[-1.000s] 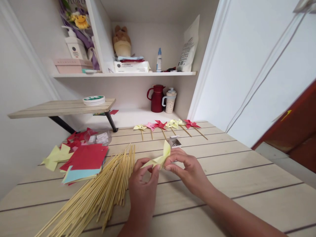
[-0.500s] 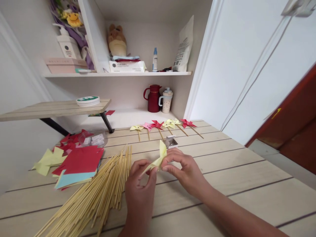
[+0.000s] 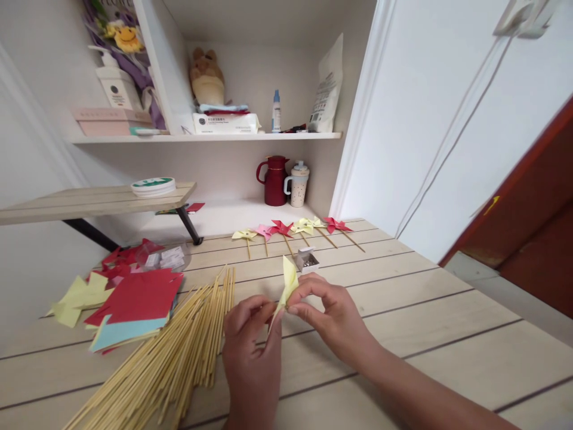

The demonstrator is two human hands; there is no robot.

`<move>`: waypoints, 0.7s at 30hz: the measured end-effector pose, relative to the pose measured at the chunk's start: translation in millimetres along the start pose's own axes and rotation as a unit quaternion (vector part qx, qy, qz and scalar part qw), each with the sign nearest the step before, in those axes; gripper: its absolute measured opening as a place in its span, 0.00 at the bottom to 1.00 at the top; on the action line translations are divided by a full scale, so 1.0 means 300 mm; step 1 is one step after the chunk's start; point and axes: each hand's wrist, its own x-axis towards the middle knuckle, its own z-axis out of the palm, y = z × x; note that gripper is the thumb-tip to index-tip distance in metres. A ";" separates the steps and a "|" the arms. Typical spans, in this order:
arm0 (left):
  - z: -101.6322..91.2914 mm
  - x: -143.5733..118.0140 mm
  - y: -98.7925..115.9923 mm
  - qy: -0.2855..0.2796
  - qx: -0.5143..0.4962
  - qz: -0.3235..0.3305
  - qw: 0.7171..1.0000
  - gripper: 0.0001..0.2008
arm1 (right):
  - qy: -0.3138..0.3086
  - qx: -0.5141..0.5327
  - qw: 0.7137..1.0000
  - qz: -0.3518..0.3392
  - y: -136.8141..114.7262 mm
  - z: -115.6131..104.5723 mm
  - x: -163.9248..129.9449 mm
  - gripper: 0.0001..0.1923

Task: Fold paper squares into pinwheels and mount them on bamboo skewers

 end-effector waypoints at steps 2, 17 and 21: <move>0.002 -0.001 0.002 0.008 -0.001 0.000 1.000 0.04 | 0.007 0.007 1.000 0.003 0.002 0.003 -0.002 0.04; 0.005 -0.012 -0.009 0.046 0.031 0.071 0.996 0.06 | 0.046 0.021 0.999 0.020 0.001 0.032 -0.018 0.04; 0.000 -0.015 -0.008 0.058 0.031 0.077 0.995 0.07 | 0.083 0.059 0.994 0.024 0.014 0.044 -0.027 0.07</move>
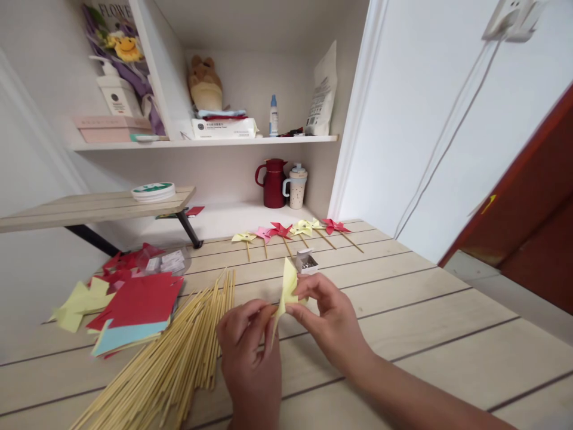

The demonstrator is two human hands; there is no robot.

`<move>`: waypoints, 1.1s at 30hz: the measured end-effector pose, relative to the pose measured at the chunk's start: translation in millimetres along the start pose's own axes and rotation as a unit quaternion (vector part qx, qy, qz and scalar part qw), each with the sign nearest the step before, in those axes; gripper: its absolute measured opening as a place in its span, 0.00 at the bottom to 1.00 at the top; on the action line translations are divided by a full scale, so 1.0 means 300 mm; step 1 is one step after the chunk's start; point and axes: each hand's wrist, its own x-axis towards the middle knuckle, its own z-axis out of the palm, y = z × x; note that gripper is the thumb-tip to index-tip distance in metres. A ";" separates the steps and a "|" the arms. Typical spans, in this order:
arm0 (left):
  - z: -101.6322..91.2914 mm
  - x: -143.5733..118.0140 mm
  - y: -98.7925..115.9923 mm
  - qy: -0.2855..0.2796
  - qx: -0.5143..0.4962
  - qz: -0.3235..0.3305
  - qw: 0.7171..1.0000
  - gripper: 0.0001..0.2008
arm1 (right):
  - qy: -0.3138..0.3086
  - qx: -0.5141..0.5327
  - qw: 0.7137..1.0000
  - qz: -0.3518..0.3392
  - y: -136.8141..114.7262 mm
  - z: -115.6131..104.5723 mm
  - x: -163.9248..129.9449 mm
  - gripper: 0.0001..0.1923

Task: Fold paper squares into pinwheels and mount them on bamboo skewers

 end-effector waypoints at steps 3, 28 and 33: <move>-0.001 0.001 0.005 -0.003 0.001 0.000 1.000 0.08 | 0.024 0.030 0.999 0.012 0.003 0.005 -0.004 0.18; -0.059 0.051 0.051 -0.012 0.061 0.189 0.980 0.08 | -0.041 0.036 0.997 -0.054 0.007 -0.030 -0.005 0.04; -0.060 0.045 0.043 -0.034 0.066 0.179 0.981 0.09 | -0.027 0.031 0.996 -0.075 0.000 -0.028 -0.004 0.01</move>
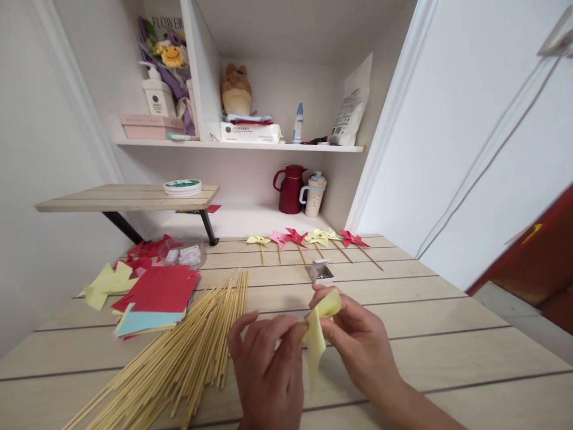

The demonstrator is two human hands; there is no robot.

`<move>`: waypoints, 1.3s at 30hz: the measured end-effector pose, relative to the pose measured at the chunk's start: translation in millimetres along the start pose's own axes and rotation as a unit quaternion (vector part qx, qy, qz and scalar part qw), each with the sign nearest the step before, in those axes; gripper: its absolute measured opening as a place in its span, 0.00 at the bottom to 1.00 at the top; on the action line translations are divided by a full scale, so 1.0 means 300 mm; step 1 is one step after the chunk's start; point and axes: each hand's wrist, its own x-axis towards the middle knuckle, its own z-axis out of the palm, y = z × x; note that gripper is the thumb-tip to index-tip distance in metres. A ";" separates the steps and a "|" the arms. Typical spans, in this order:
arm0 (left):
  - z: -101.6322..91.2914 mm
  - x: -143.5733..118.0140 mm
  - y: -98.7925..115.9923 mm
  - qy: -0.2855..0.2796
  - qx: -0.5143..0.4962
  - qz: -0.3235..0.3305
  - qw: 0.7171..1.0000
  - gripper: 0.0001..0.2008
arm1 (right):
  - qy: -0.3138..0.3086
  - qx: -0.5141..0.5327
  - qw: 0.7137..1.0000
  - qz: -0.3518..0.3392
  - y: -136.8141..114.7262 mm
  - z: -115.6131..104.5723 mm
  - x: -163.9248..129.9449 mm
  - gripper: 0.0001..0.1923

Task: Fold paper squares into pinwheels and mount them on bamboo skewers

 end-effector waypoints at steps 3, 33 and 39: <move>0.001 -0.005 -0.004 -0.004 0.007 -0.005 1.000 0.10 | -0.005 -0.006 1.000 -0.020 0.011 -0.001 -0.001 0.04; 0.013 -0.016 0.002 -0.014 -0.106 -0.086 0.991 0.13 | -0.051 -0.133 0.969 -0.202 -0.014 -0.047 0.025 0.10; 0.021 -0.022 -0.004 -0.023 -0.119 -0.131 0.984 0.14 | -0.042 -0.105 0.976 -0.187 0.004 -0.037 0.027 0.08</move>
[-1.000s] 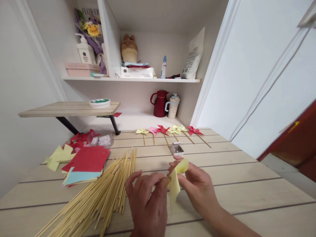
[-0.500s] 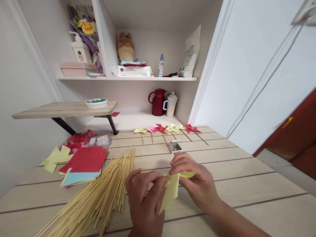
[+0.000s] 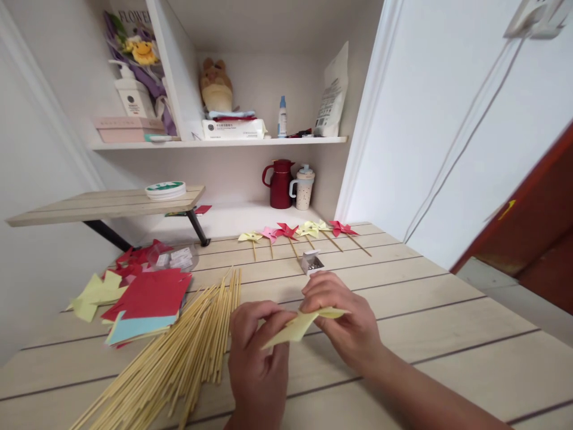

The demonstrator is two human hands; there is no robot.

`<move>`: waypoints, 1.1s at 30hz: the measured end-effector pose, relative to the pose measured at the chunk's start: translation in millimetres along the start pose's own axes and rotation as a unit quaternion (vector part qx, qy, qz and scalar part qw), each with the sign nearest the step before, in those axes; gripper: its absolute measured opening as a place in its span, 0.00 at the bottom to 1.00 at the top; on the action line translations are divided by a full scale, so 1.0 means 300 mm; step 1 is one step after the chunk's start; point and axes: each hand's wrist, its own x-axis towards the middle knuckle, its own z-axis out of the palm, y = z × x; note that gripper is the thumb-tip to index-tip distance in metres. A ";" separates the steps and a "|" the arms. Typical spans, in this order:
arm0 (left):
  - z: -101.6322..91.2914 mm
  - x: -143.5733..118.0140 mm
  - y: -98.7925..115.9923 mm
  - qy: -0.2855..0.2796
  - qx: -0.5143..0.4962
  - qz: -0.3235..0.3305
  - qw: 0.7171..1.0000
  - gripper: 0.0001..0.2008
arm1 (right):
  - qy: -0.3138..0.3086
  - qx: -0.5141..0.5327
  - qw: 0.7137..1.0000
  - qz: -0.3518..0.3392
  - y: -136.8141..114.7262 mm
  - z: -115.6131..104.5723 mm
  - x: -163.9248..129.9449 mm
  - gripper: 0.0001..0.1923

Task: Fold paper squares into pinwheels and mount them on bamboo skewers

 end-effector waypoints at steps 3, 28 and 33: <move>-0.011 0.005 -0.006 -0.021 0.011 0.025 0.999 0.15 | 0.009 0.016 1.000 0.007 0.007 0.001 0.003 0.07; -0.026 0.031 0.015 0.009 0.084 0.140 0.986 0.15 | -0.022 0.021 1.000 -0.005 -0.001 -0.014 0.008 0.07; -0.013 0.021 -0.008 0.018 0.094 0.125 0.988 0.15 | -0.014 0.016 0.999 0.024 0.002 -0.002 0.007 0.05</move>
